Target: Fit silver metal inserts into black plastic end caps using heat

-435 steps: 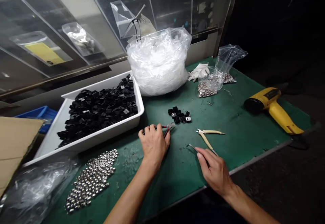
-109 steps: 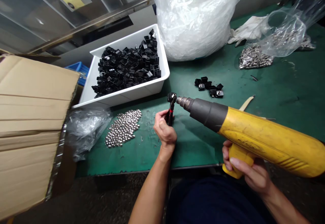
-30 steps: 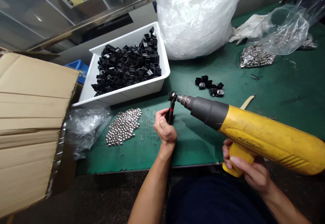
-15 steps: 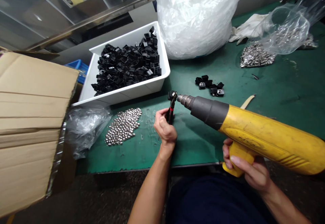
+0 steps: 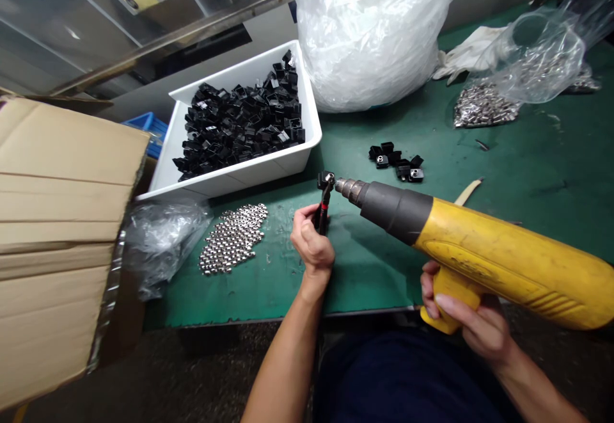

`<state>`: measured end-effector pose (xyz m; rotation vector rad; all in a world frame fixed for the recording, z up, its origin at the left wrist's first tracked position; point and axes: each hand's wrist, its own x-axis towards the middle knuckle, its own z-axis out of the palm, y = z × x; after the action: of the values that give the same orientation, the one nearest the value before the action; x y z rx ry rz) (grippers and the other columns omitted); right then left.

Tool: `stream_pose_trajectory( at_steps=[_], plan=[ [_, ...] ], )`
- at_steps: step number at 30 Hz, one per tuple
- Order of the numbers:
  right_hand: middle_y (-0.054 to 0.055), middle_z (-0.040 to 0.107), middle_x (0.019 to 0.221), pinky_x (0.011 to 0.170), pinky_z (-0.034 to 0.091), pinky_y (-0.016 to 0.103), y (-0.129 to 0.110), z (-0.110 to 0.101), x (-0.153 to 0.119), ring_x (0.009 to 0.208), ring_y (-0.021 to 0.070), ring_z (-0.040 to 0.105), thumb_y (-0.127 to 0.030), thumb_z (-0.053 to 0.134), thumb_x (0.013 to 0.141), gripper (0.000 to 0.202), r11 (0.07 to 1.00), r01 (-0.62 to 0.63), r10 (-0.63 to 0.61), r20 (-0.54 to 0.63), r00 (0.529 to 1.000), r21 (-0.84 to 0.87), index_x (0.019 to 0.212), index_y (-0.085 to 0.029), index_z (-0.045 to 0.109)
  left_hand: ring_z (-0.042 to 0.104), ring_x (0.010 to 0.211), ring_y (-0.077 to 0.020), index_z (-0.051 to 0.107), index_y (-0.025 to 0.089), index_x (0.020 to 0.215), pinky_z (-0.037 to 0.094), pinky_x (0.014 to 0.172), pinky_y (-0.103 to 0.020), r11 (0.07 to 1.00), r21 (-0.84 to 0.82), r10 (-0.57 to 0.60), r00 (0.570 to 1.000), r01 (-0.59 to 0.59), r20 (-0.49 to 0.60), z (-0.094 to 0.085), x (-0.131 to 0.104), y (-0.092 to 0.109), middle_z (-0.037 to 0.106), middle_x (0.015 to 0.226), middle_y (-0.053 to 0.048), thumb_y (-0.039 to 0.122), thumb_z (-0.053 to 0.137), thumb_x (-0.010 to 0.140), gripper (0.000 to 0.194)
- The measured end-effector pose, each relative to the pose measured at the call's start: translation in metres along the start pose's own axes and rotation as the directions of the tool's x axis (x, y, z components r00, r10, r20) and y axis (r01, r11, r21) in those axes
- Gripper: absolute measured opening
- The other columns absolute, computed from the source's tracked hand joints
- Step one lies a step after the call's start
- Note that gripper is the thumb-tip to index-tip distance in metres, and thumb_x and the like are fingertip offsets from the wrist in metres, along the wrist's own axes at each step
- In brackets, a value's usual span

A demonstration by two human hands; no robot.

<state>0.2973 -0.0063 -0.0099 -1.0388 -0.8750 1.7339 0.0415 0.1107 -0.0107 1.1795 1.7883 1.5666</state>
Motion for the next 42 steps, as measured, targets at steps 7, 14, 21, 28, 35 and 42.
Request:
stream_pose_trajectory(
  at_steps=[7, 14, 21, 28, 35, 42],
  plan=[
    [0.005, 0.060, 0.101, 0.065, 0.052, 0.033, 0.000, 0.002, -0.001, 0.071, 0.0161, 0.060, -0.037, 0.067, 0.094, 0.034, 0.999, -0.009, 0.010, -0.022, 1.000, 0.032, 0.125, -0.027, 0.057, 0.069, 0.080, -0.0197, 0.064, 0.017, 0.103, 0.053, 0.072, -0.032, 0.999, -0.033, -0.005, 1.000, 0.006, 0.008, -0.001, 0.001, 0.001, 0.075, 0.097, -0.009, 0.030, 0.032, 0.096, 0.036],
    [0.004, 0.062, 0.097, 0.062, 0.048, 0.030, -0.007, 0.010, -0.002, 0.066, 0.0146, 0.058, -0.039, 0.069, 0.090, 0.036, 0.971, -0.041, 0.065, -0.095, 0.993, 0.235, 0.123, -0.026, 0.059, 0.066, 0.073, -0.0208, 0.063, 0.014, 0.111, 0.053, 0.064, -0.033, 0.901, -0.259, -0.211, 0.873, 0.348, 0.439, -0.033, 0.018, 0.008, 0.072, 0.093, -0.011, 0.062, 0.036, 0.095, 0.057],
    [0.004, 0.059, 0.089, 0.056, 0.046, 0.029, -0.017, -0.001, 0.000, 0.059, 0.0143, 0.055, -0.034, 0.066, 0.088, 0.034, 0.916, -0.036, 0.104, -0.149, 0.983, 0.399, 0.122, -0.026, 0.060, 0.059, 0.088, -0.0238, 0.058, 0.018, 0.117, 0.050, 0.081, -0.040, 0.863, 0.412, 0.143, 0.925, -0.290, 0.352, -0.045, 0.018, 0.001, 0.060, 0.098, -0.008, 0.046, 0.049, 0.093, 0.038],
    [0.004, 0.060, 0.090, 0.057, 0.045, 0.029, -0.020, -0.008, -0.004, 0.060, 0.0145, 0.055, -0.035, 0.065, 0.089, 0.035, 0.931, -0.034, 0.091, -0.141, 0.986, 0.364, 0.122, -0.026, 0.060, 0.063, 0.098, -0.0262, 0.054, 0.018, 0.122, 0.051, 0.084, -0.038, 0.643, 0.558, 0.368, 0.850, -0.525, 0.376, -0.028, 0.015, -0.009, 0.062, 0.108, -0.012, 0.042, 0.066, 0.089, 0.042],
    [0.006, 0.062, 0.093, 0.060, 0.046, 0.032, -0.018, -0.010, -0.004, 0.062, 0.0159, 0.056, -0.038, 0.068, 0.089, 0.037, 0.961, -0.046, 0.074, -0.090, 0.993, 0.273, 0.123, -0.026, 0.059, 0.058, 0.055, -0.0155, 0.067, 0.022, 0.094, 0.039, 0.056, -0.026, 0.596, 0.682, 0.366, 0.900, -0.423, 0.238, -0.031, 0.009, 0.012, 0.061, 0.064, 0.003, 0.055, 0.079, 0.078, 0.039],
    [0.006, 0.063, 0.094, 0.060, 0.046, 0.032, -0.018, -0.013, -0.007, 0.063, 0.0165, 0.057, -0.040, 0.068, 0.088, 0.039, 0.964, -0.062, 0.085, -0.080, 0.993, 0.259, 0.123, -0.026, 0.059, 0.061, 0.055, -0.0130, 0.070, 0.024, 0.094, 0.046, 0.058, -0.024, 0.800, 0.536, 0.164, 0.957, -0.271, 0.239, -0.044, -0.014, 0.025, 0.069, 0.070, 0.003, 0.043, 0.079, 0.081, 0.024]
  ],
)
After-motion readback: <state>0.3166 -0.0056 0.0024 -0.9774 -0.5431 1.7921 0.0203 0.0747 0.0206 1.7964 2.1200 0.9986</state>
